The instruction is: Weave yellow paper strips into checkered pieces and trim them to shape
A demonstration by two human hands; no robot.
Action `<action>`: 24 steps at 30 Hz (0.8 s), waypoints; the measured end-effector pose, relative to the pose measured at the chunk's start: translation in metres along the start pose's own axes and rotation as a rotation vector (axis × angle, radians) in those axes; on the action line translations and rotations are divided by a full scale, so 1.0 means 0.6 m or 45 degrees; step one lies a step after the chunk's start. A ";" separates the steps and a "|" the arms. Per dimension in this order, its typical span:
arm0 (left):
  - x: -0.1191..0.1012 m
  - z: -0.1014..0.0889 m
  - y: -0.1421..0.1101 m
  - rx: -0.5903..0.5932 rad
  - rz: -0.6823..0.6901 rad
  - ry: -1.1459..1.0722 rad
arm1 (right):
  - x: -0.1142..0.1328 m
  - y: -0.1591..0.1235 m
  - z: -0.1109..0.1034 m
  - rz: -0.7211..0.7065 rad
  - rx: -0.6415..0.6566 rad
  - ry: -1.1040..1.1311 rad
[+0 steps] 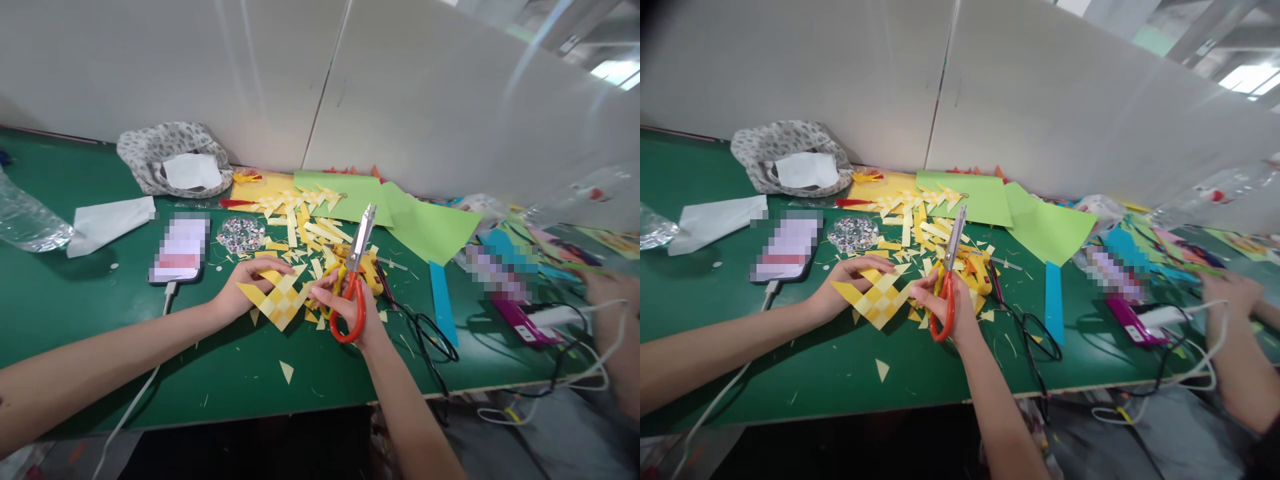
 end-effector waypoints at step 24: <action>0.017 0.012 -0.009 -0.013 -0.516 -0.448 | -0.008 -0.002 -0.013 0.011 -0.203 -0.038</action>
Point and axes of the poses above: each hand's wrist, its own y-axis towards the middle knuckle, its own z-axis out of the palm, x = y × z, the point moved 6 cm from there along y, towards the middle knuckle, and after that the axes turned 7 degrees about -z, right-handed, at the moved point
